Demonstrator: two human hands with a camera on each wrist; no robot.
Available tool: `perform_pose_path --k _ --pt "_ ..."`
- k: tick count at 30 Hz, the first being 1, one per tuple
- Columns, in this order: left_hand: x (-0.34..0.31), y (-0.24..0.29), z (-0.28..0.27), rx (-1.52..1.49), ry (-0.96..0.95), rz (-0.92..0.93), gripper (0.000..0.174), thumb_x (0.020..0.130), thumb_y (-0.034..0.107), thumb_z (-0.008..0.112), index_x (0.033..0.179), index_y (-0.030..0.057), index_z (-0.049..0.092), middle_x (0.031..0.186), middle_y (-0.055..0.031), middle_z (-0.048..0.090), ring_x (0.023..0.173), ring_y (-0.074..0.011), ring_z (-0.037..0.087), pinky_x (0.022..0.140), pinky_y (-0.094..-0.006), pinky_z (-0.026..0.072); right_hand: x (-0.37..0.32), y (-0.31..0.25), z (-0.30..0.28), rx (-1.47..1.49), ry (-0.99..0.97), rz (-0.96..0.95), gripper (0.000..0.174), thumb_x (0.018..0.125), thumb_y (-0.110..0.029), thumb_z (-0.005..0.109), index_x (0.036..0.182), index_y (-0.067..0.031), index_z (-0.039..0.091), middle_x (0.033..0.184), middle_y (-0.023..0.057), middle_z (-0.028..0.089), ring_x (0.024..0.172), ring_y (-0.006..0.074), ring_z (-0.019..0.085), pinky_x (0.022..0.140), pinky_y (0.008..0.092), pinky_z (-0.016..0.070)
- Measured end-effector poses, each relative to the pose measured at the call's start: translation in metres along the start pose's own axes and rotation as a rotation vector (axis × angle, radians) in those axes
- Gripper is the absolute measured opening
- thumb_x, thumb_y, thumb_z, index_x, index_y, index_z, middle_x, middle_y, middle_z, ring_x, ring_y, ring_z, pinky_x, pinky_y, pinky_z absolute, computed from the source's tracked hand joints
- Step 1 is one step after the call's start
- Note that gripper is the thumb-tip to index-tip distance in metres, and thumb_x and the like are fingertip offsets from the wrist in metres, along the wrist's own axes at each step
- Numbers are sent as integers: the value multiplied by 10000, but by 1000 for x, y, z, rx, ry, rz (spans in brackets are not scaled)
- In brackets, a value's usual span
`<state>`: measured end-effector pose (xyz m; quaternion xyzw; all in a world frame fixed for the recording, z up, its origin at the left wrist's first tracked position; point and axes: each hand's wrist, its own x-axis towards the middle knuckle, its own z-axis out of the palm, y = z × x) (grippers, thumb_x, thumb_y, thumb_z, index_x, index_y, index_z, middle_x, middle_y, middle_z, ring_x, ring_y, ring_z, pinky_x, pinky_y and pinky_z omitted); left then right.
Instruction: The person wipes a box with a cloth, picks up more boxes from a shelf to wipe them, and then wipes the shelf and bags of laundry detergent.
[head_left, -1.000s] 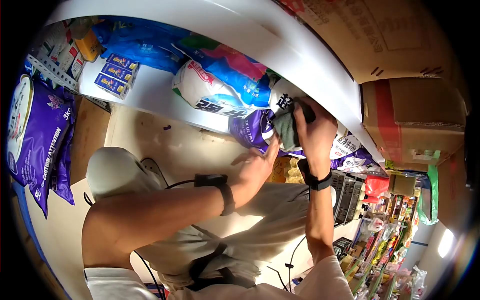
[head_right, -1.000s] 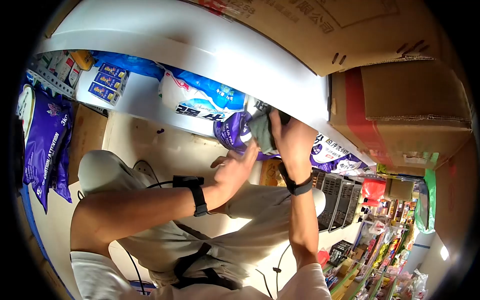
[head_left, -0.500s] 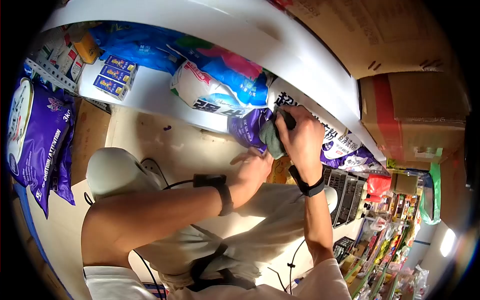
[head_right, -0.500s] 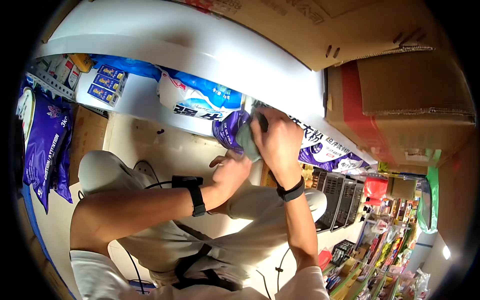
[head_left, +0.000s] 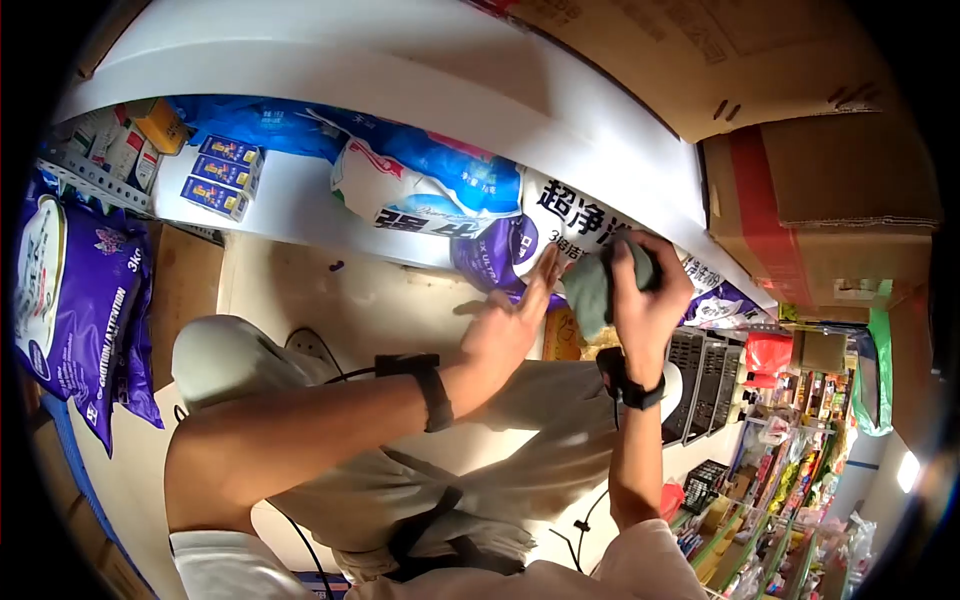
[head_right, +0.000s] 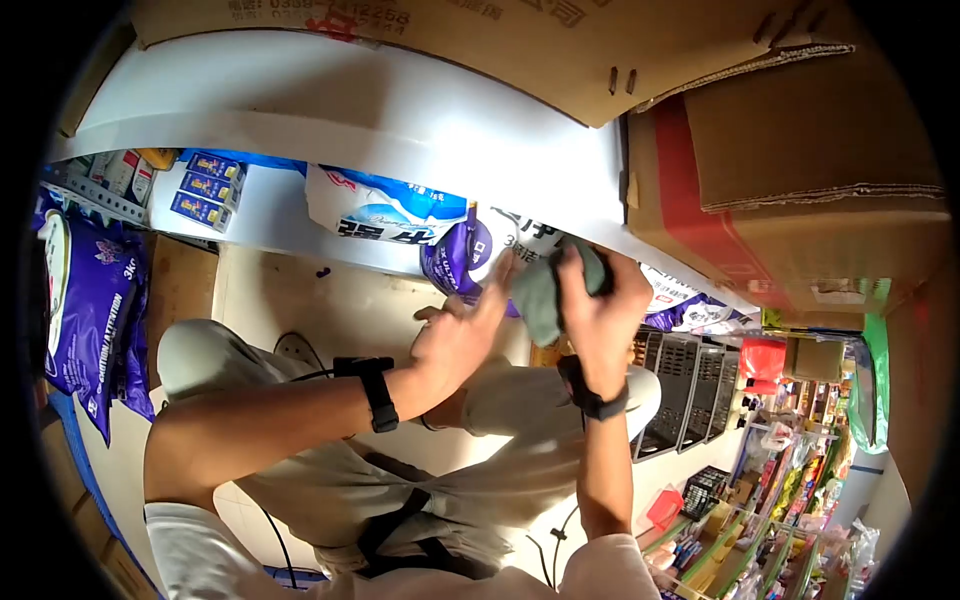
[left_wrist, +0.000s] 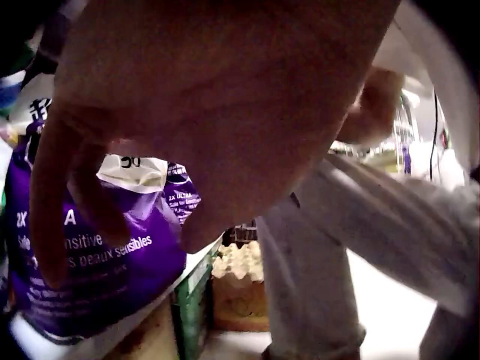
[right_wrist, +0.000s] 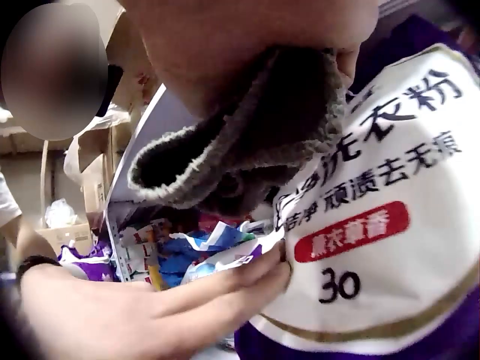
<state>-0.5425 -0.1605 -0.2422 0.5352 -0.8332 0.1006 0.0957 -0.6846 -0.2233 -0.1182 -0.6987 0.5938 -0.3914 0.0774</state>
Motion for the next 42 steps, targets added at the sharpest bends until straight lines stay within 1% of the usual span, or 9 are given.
perform_pose_path --k 7,11,14,19,28,34,37,40,42 --pt "30 -30 -29 -400 227 52 596 853 125 709 1413 -60 625 1667 -338 437 959 -283 801 627 -307 621 -23 13 -20 55 -1 75 170 941 -68 797 1080 20 755 921 69 757 859 117 655 832 280 545" --pt "41 -34 -29 -366 282 49 527 893 121 697 1387 -51 641 1675 -363 418 976 -268 801 687 -310 648 -2 7 -14 10 -57 14 194 927 -78 819 1081 30 776 931 128 798 832 164 720 798 316 569" --pt "38 -31 -40 -320 194 60 435 897 106 688 1301 -56 692 1668 -415 393 866 -247 807 664 -327 648 20 4 -8 -116 -198 -70 222 955 -116 813 1119 33 798 970 142 820 891 167 745 854 311 572" --pt "30 -32 -51 -314 -5 155 315 928 130 680 1147 -86 749 1609 -486 409 602 -185 749 591 -323 615 41 17 19 -151 -167 -274 286 909 -266 809 985 6 764 827 198 716 725 412 685 678 485 539" --pt "18 -39 -40 -200 192 178 275 874 80 680 1079 -91 747 1606 -421 483 648 -170 753 587 -285 592 42 2 3 -498 -310 -351 219 936 -199 789 1105 -64 827 1011 172 813 908 372 786 854 400 607" --pt "15 -36 -45 -268 78 120 328 854 78 702 1121 -100 768 1623 -403 475 679 -186 757 614 -295 609 31 -5 21 -357 -272 -251 217 935 -163 784 1101 -31 826 1030 186 815 941 373 794 863 402 609" --pt "10 -30 -38 -311 -70 139 459 867 73 703 1287 -108 738 1657 -422 406 677 -193 759 558 -312 602 20 -3 20 -297 -316 -296 244 914 -227 794 1084 -56 833 965 204 792 867 410 766 787 461 607" --pt "3 -21 -26 -264 -54 148 614 866 66 689 1445 -137 647 1698 -416 348 727 -196 756 544 -304 593 21 3 6 -173 -476 8 221 927 -205 811 1073 -40 830 940 153 804 802 262 770 781 375 594" --pt "1 -24 -22 -173 21 159 662 845 56 682 1457 -184 606 1694 -401 372 898 -210 786 616 -283 617 28 10 0 45 -214 5 215 966 -161 811 1094 9 840 986 104 830 903 157 739 873 318 579"
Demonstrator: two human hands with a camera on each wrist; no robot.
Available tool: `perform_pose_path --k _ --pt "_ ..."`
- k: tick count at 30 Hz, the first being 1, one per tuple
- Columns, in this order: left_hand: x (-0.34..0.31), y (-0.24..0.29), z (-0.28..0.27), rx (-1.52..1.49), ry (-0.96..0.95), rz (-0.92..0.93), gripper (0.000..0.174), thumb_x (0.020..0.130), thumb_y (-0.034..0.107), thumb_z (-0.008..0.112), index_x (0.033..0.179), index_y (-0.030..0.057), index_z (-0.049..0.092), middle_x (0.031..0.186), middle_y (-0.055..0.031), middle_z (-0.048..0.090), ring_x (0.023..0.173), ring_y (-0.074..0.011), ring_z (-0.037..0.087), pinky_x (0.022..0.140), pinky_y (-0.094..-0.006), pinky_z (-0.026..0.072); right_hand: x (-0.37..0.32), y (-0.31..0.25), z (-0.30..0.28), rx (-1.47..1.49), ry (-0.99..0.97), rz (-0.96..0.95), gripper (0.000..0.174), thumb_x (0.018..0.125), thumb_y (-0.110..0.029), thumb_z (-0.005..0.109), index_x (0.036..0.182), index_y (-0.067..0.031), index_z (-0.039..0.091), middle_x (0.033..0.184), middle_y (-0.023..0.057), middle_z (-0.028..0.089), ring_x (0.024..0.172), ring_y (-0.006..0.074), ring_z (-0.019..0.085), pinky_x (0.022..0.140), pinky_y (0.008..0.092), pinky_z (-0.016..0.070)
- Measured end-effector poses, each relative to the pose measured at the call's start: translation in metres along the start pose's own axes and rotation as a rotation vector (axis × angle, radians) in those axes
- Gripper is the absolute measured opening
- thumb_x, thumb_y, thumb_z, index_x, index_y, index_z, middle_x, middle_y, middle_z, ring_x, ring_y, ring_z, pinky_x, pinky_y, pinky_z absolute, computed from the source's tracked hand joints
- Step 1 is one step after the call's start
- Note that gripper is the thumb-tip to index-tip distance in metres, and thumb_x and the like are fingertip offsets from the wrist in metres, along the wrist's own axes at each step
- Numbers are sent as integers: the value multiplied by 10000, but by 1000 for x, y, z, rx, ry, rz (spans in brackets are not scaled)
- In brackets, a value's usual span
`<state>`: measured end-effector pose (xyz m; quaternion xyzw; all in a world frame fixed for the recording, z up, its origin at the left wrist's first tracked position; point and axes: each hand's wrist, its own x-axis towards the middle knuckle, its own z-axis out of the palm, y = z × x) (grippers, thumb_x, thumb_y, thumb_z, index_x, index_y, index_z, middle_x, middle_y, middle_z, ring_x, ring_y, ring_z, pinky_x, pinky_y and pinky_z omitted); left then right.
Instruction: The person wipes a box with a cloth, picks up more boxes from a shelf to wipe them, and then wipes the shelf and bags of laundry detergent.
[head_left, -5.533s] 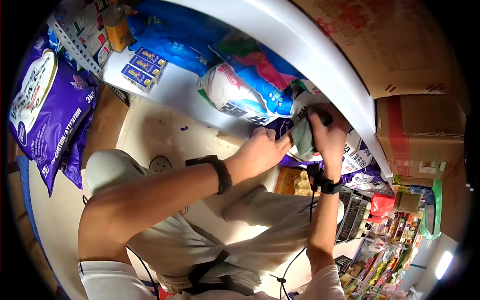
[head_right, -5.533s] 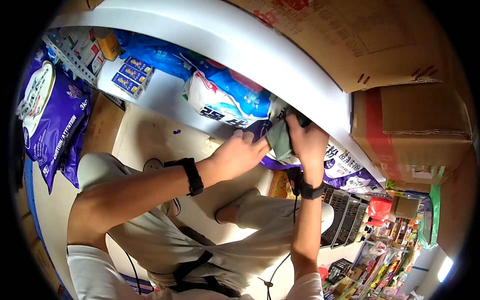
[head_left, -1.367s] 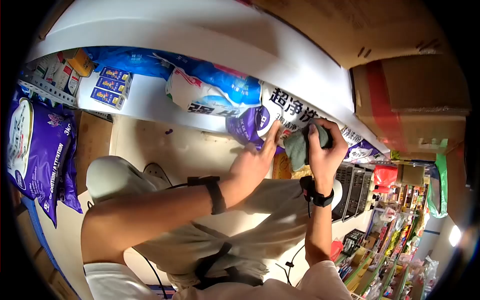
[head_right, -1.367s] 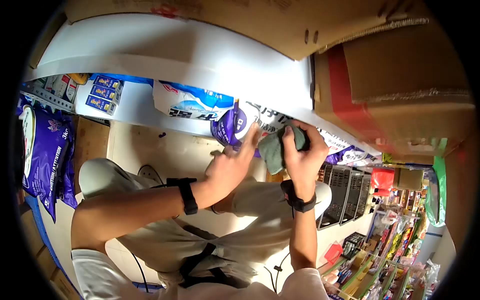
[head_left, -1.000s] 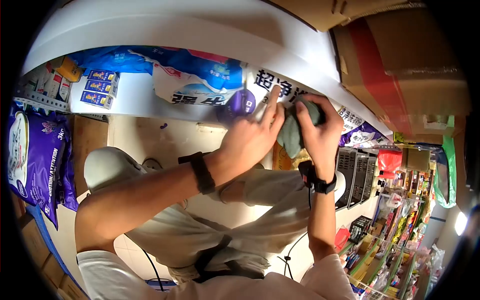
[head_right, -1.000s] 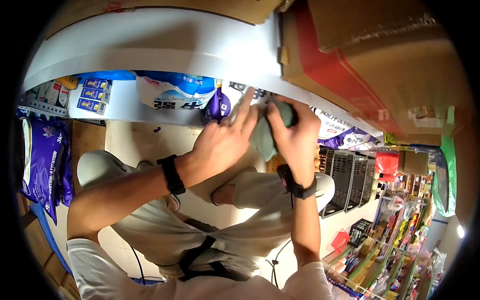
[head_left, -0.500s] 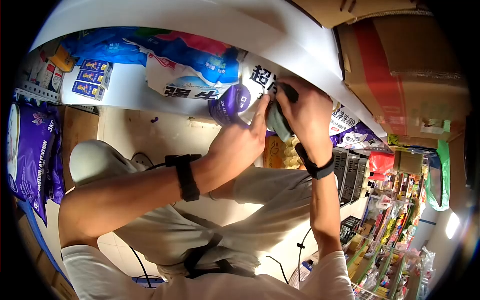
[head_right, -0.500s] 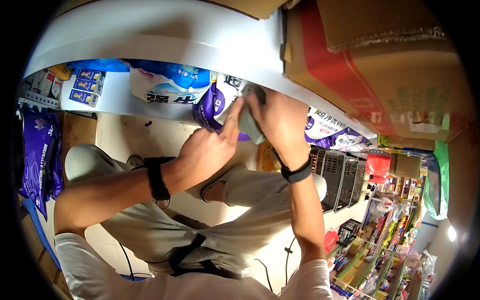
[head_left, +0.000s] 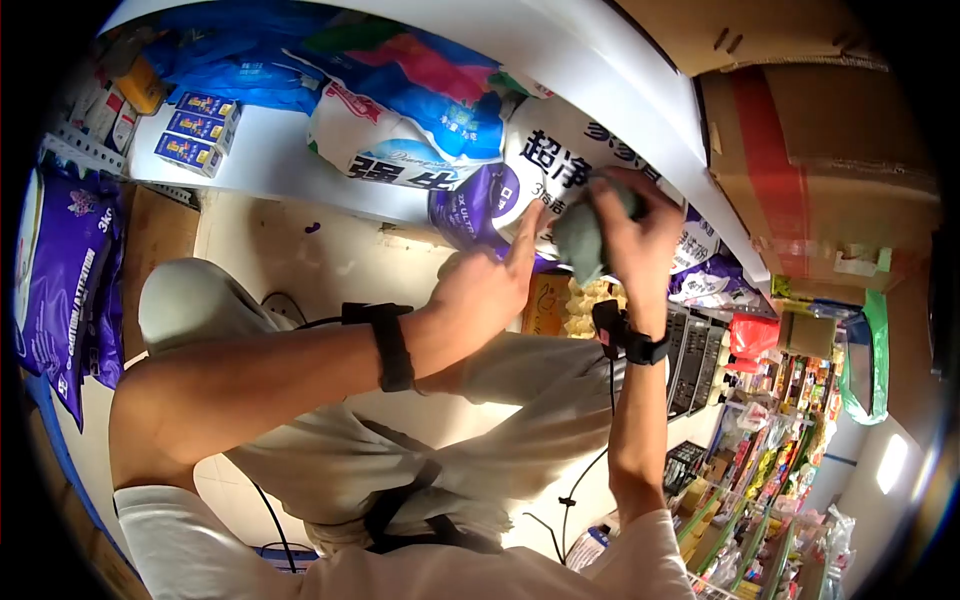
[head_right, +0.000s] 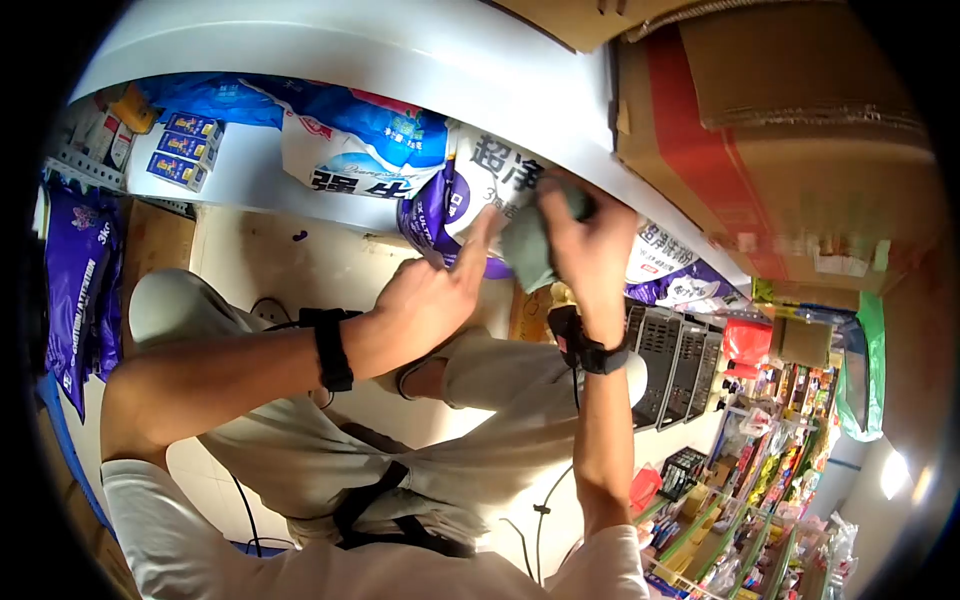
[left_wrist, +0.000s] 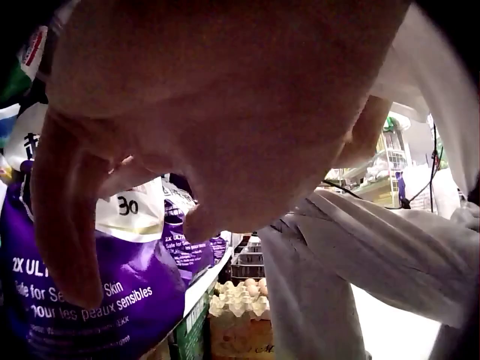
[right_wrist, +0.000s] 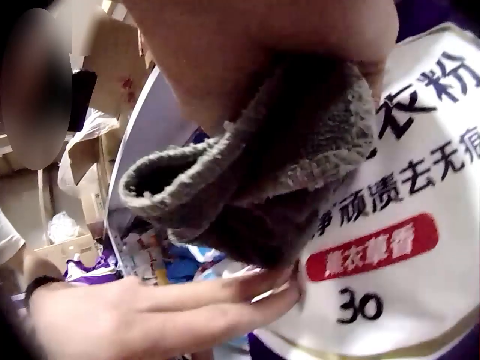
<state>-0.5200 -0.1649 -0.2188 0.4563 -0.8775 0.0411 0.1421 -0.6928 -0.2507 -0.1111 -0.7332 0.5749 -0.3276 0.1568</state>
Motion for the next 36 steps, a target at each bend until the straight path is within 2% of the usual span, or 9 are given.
perform_pose_path --k 4,11,14,15,22,25,29,32,36 --pt "3 4 -5 24 -4 2 710 863 80 680 1506 -191 553 1724 -392 324 829 -206 768 605 -294 613 2 -1 -4 -165 52 -97 215 984 -152 799 1112 18 828 992 116 827 907 155 742 872 314 579" --pt "7 5 8 -63 160 -17 539 877 393 861 1124 -53 685 1353 -236 618 767 -230 747 584 -332 610 10 -2 12 -180 110 -155 217 969 -157 801 1109 7 822 1003 146 831 891 208 778 869 338 590" --pt "9 10 9 -91 90 -41 568 877 398 860 1170 -57 686 1279 -203 624 751 -231 738 577 -333 605 5 7 21 -343 37 -160 219 961 -167 795 1113 -11 825 1029 173 831 900 261 799 871 362 600" --pt "9 14 11 -105 -48 -20 599 895 411 846 1228 -58 678 1356 -223 632 763 -237 751 580 -323 605 1 1 24 -394 9 -205 229 965 -190 794 1115 -19 826 1035 186 828 909 288 806 872 374 603" --pt "9 12 9 7 12 -23 724 929 420 808 1412 -90 635 1528 -298 577 790 -243 774 600 -322 615 7 3 9 -377 67 -179 203 956 -160 805 1083 -4 833 1008 188 825 912 298 795 893 361 592" --pt "8 12 6 12 10 -48 689 931 425 807 1373 -83 661 1492 -300 599 774 -236 765 585 -332 609 7 5 12 -410 144 -208 280 929 -263 803 1060 -17 822 956 208 800 860 418 766 818 451 597" --pt "7 13 7 65 41 20 375 851 251 775 1093 -35 785 1208 -231 686 695 -253 731 508 -387 579 -15 -5 30 -352 90 -64 242 905 -241 796 1047 -51 841 955 197 806 866 377 790 818 428 615" --pt "9 17 18 -68 -162 75 494 930 175 668 1332 -108 706 1509 -374 574 750 -376 784 535 -548 625 -20 -7 20 -260 -100 57 246 907 -251 792 1042 -54 851 953 198 810 852 366 793 804 420 617" --pt "7 24 19 -14 -129 1 468 947 177 656 1330 -83 718 1514 -310 585 825 -411 771 555 -560 623 -21 -8 19 -307 -76 9 254 912 -247 787 1053 -44 846 966 201 812 867 366 797 817 414 620"
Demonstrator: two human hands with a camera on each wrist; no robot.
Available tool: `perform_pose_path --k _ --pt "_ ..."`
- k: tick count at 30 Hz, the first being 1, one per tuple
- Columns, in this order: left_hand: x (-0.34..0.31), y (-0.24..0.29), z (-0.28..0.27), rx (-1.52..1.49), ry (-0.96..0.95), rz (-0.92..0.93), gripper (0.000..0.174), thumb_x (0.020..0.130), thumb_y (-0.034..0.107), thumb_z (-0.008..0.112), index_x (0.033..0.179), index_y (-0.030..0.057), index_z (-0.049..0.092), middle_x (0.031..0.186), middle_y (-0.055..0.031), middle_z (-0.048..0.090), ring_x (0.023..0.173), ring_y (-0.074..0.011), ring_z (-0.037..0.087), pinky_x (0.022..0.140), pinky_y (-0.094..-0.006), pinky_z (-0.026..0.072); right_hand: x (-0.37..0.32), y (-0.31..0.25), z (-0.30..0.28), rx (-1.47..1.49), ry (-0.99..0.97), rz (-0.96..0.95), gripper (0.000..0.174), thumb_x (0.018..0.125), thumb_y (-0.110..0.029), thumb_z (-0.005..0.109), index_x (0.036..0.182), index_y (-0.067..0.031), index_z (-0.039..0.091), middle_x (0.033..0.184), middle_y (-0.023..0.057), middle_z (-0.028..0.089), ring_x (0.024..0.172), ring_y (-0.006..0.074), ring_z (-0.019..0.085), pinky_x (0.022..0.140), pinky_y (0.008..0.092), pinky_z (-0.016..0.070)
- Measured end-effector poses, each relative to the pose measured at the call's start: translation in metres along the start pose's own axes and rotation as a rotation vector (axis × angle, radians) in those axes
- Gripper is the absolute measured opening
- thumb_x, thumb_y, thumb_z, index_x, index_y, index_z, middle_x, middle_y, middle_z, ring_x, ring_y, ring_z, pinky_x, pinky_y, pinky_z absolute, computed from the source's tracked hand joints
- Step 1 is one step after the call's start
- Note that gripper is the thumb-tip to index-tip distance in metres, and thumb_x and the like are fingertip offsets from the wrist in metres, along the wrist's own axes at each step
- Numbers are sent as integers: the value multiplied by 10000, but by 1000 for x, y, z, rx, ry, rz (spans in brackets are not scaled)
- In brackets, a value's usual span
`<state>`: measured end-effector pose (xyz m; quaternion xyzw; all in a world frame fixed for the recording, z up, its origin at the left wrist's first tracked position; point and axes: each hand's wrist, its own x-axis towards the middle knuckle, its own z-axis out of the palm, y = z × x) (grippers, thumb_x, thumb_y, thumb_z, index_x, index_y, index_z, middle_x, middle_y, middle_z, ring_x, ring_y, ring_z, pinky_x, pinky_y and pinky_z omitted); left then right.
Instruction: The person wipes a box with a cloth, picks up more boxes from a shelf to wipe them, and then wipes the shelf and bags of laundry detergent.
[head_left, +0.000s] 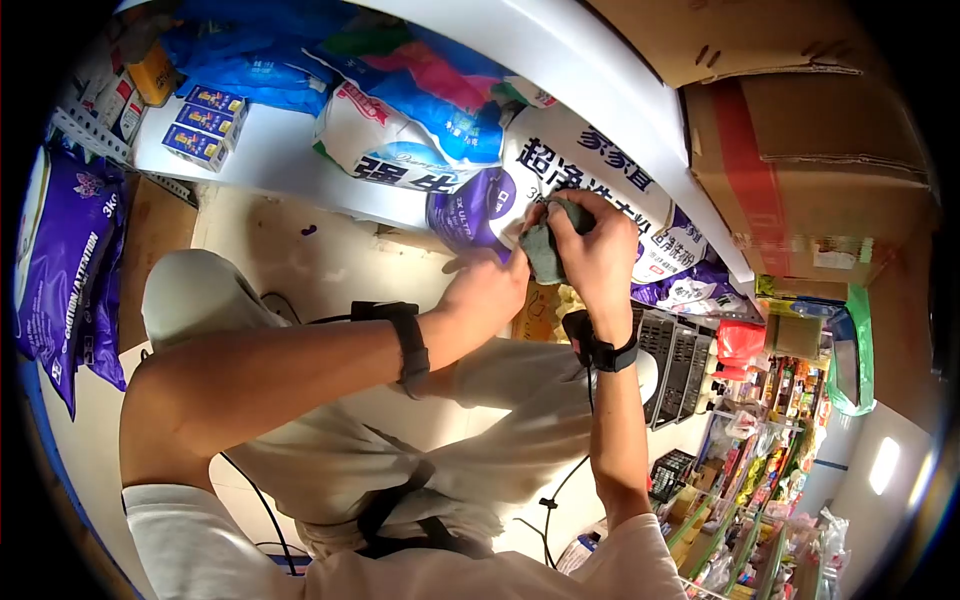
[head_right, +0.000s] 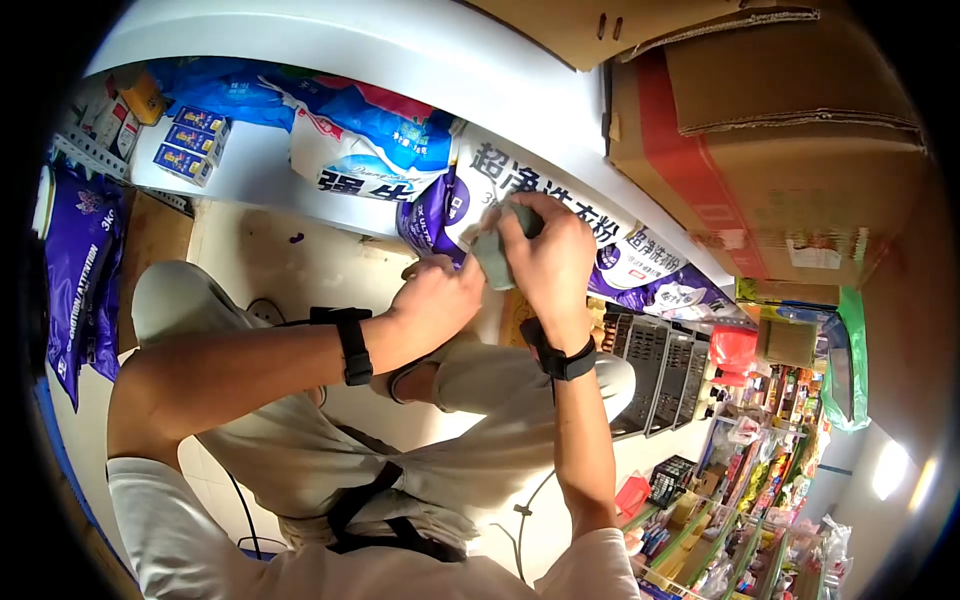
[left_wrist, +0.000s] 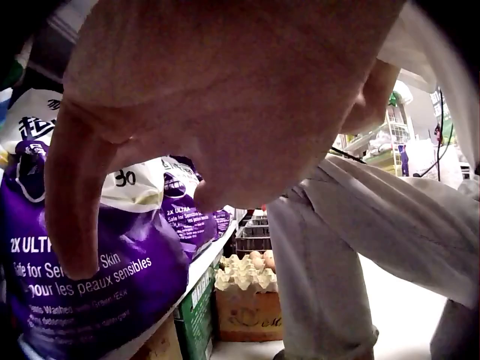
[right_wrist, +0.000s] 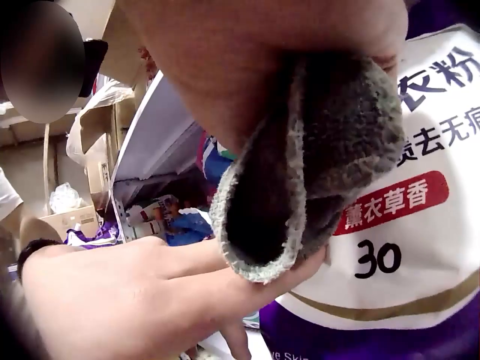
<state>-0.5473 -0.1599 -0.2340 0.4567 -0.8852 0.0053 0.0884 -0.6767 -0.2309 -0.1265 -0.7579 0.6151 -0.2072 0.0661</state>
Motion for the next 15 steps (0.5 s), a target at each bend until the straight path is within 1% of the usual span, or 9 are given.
perform_pose_path --k 1,4,5,8,9,10,12,13,15 --pt "1 0 -1 20 -51 3 457 961 180 641 1339 -65 723 1529 -295 580 856 -428 763 559 -572 619 -2 1 2 18 20 -3 255 913 -247 788 1053 -42 845 970 200 813 867 369 797 816 415 620" --pt "-3 -1 -5 75 78 -35 306 897 163 707 1088 -65 779 1140 -204 656 860 -413 778 582 -521 656 -3 1 12 71 106 -52 252 929 -243 797 1068 -37 834 999 187 813 871 372 789 812 416 615" --pt "-3 0 -6 60 36 -26 300 905 154 701 1092 -65 780 1160 -210 672 854 -422 775 585 -530 657 -1 2 15 72 130 -81 250 933 -240 799 1073 -35 831 1003 184 813 874 369 788 812 415 613" --pt "0 0 -2 39 -112 28 492 979 192 627 1407 -37 704 1583 -274 564 888 -442 762 572 -581 630 3 -4 13 96 140 -118 233 952 -213 801 1090 -26 817 1005 188 804 873 348 782 810 386 601" --pt "2 -1 -5 23 -135 21 518 982 187 625 1451 -26 683 1594 -260 564 926 -431 769 577 -583 634 4 -10 7 153 127 -54 228 956 -198 805 1100 -20 809 996 181 803 866 309 778 815 367 595" --pt "1 -3 -7 18 -107 13 487 976 181 629 1413 -20 706 1602 -253 562 922 -414 776 590 -573 637 3 -16 1 215 114 10 224 961 -182 808 1110 -15 801 987 174 803 859 271 774 820 348 589" --pt "-2 -9 -16 12 -57 7 430 963 170 636 1337 -8 752 1619 -239 559 914 -380 790 616 -551 645 0 -10 -7 341 165 -7 243 968 -151 813 1155 0 779 994 147 799 888 189 741 834 322 575" --pt "-3 -16 -22 -52 -12 29 377 960 171 642 1272 1 770 1563 -248 600 894 -366 795 634 -534 645 -6 -7 -12 427 130 57 295 972 -132 809 1223 9 743 1016 130 789 908 162 716 837 320 572" --pt "-1 -35 -35 -182 66 75 285 955 172 653 1143 20 806 1452 -267 683 855 -338 804 670 -500 646 -21 2 -22 494 68 121 306 977 -101 790 1247 7 694 1024 103 763 933 155 692 858 306 559"
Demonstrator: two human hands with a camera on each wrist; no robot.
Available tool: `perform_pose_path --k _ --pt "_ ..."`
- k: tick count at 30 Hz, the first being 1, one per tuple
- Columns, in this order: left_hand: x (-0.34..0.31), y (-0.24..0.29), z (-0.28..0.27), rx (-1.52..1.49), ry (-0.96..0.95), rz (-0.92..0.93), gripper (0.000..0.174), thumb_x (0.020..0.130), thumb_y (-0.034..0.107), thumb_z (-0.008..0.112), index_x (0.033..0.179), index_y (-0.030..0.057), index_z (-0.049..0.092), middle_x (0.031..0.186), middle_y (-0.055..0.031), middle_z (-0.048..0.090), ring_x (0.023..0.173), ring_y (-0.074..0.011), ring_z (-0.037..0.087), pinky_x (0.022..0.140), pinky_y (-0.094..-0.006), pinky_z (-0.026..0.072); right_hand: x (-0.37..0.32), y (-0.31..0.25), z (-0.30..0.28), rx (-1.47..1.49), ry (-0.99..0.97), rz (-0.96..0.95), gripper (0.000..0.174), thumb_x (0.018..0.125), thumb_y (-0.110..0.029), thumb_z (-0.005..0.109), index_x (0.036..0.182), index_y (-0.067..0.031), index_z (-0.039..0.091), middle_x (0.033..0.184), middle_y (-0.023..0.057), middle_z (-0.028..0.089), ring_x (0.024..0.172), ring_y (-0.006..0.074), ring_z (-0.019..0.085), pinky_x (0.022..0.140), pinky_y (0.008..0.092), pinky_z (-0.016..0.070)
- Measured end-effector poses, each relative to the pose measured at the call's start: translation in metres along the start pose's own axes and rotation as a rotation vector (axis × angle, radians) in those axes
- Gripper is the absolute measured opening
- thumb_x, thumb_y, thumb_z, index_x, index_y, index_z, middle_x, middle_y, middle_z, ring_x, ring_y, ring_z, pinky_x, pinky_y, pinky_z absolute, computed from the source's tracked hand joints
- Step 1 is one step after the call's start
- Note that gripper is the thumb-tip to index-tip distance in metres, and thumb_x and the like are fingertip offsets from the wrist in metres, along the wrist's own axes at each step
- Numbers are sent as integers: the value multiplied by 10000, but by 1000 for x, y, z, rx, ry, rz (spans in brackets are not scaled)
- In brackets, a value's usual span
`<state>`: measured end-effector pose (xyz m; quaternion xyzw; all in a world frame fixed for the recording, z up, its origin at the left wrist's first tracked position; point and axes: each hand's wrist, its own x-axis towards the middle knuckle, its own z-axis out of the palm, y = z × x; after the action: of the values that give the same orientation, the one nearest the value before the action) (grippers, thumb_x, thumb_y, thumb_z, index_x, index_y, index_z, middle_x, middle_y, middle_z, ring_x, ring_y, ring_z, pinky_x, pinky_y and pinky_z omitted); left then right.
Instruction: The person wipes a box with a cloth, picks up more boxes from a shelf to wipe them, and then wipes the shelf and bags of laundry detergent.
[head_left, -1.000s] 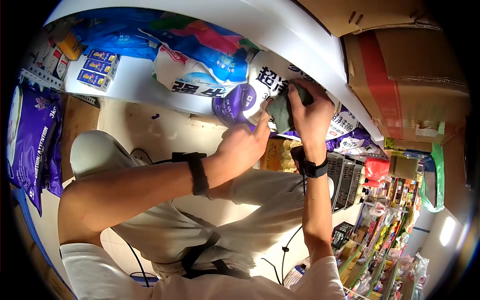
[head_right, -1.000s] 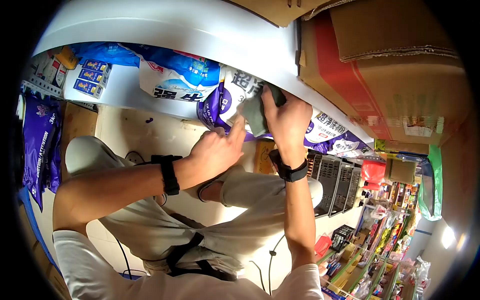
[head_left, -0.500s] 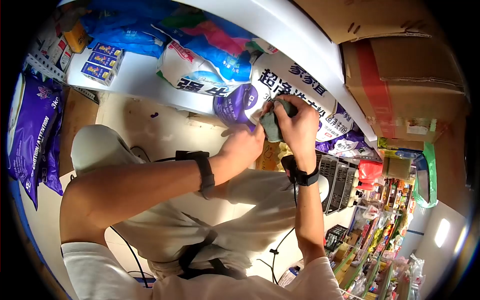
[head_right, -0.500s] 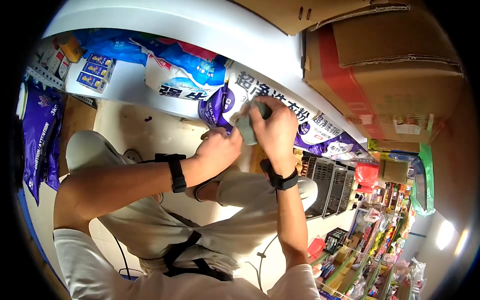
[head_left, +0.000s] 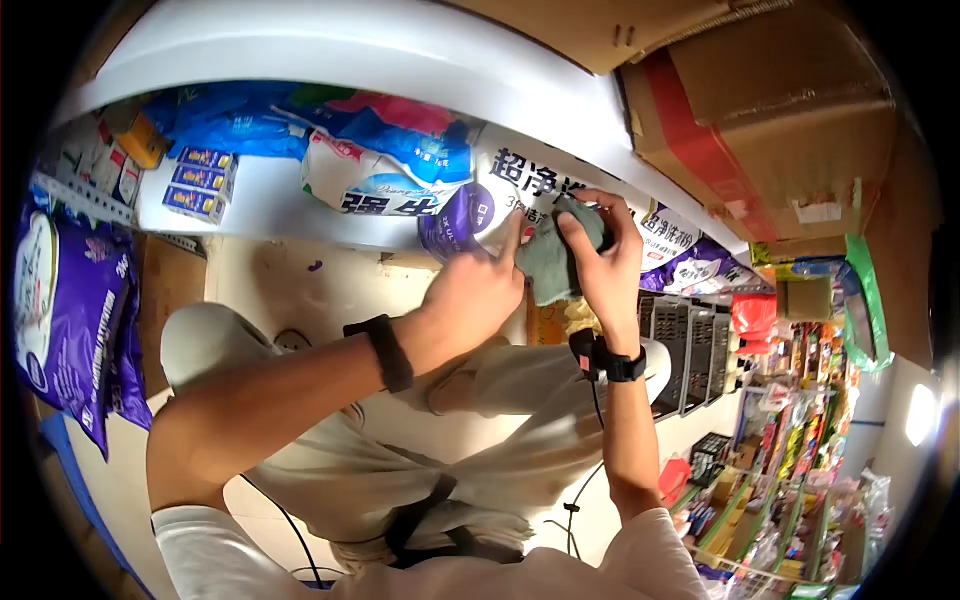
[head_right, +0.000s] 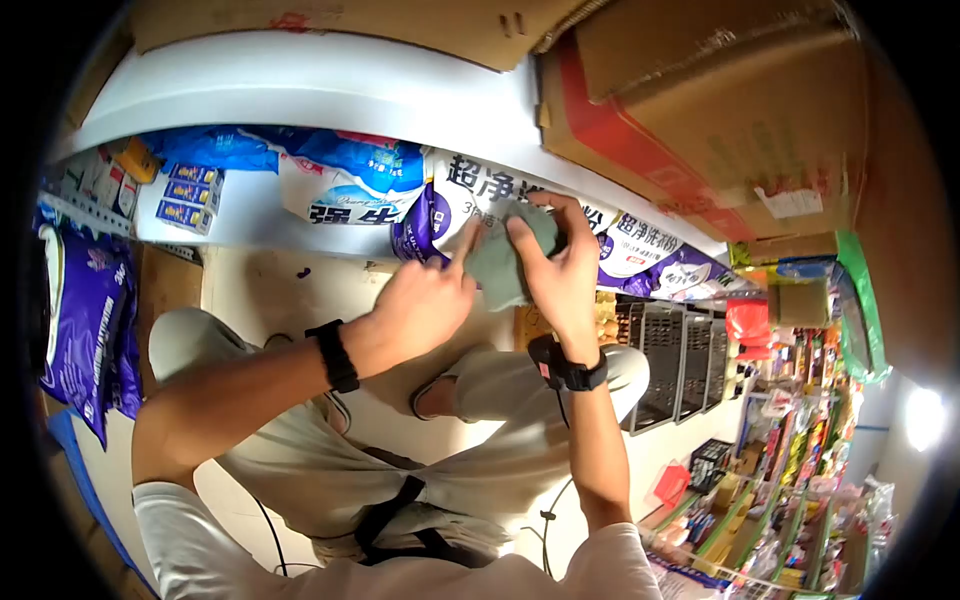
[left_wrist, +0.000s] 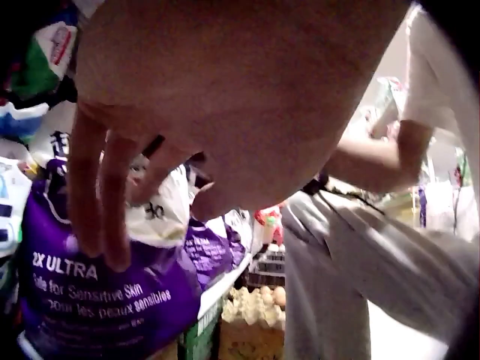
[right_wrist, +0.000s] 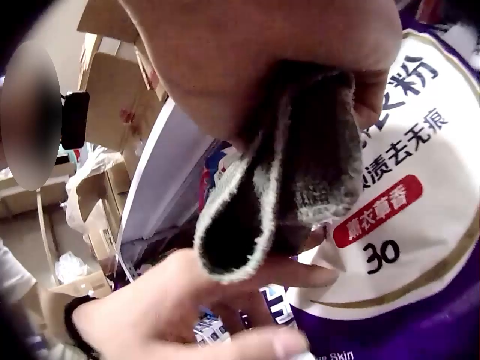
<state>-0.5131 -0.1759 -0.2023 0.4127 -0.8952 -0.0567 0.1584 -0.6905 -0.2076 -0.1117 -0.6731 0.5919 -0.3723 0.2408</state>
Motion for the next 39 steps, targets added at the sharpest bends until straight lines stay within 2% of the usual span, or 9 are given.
perform_pose_path --k 4,7,9,14,17,21,26,30,39 --pt "13 -31 -53 -434 173 -229 168 1017 136 659 1039 7 763 1002 -198 777 805 -307 775 710 -426 594 -27 7 -17 112 -116 102 285 973 -39 773 1240 -8 677 1007 63 751 944 116 676 869 285 542" --pt "20 -38 -54 -878 320 -266 206 1085 203 678 1135 10 726 1020 -158 768 892 -250 761 779 -380 585 -33 0 -18 151 -211 80 279 983 -14 758 1249 -12 674 991 48 755 928 97 679 861 270 537" --pt "18 -32 -60 -1195 86 -228 294 1119 265 686 1228 -8 686 1164 -76 752 1094 -131 693 862 -340 571 -31 2 -14 241 -278 20 271 990 -9 749 1249 -11 672 988 41 753 927 93 680 860 267 535" --pt "24 -35 -33 -1292 114 -250 282 1105 216 699 1231 -37 697 1030 -51 768 936 -81 682 793 -277 549 -20 3 -11 122 -295 66 318 987 -31 759 1290 -15 663 908 -2 657 905 70 612 857 243 506" --pt "32 -48 -45 -1154 162 -323 275 1099 209 704 1217 -40 703 925 -29 749 837 -73 658 718 -247 520 -9 -3 -12 289 -214 76 455 971 -70 787 1392 11 632 1007 41 664 946 116 647 915 282 540" --pt "35 -40 -56 -1224 203 -440 238 1104 242 696 1162 11 707 915 1 733 792 -56 637 674 -252 517 2 7 -17 -257 53 -523 549 876 -147 886 1368 -14 684 1299 195 707 1154 285 710 976 393 588" --pt "32 -28 -58 -1508 221 -528 193 1083 225 725 1130 39 706 962 9 719 893 -41 640 750 -262 525 -20 5 2 -26 -44 -466 732 731 -204 998 1375 -55 683 1404 196 668 1255 376 680 1022 457 586" --pt "32 -21 -47 -1723 279 -567 186 1068 210 744 1145 46 703 993 16 713 956 -44 643 809 -253 520 -13 12 11 -55 13 -496 612 793 -93 933 1346 -46 675 1366 198 681 1204 396 700 1002 443 589" --pt "38 -45 -61 -1421 162 -254 310 1094 148 693 1380 34 722 997 -7 730 918 -67 650 852 -250 546 -1 14 -14 466 -202 53 250 1017 -50 761 1253 -14 687 1149 90 773 1054 136 706 949 311 561"
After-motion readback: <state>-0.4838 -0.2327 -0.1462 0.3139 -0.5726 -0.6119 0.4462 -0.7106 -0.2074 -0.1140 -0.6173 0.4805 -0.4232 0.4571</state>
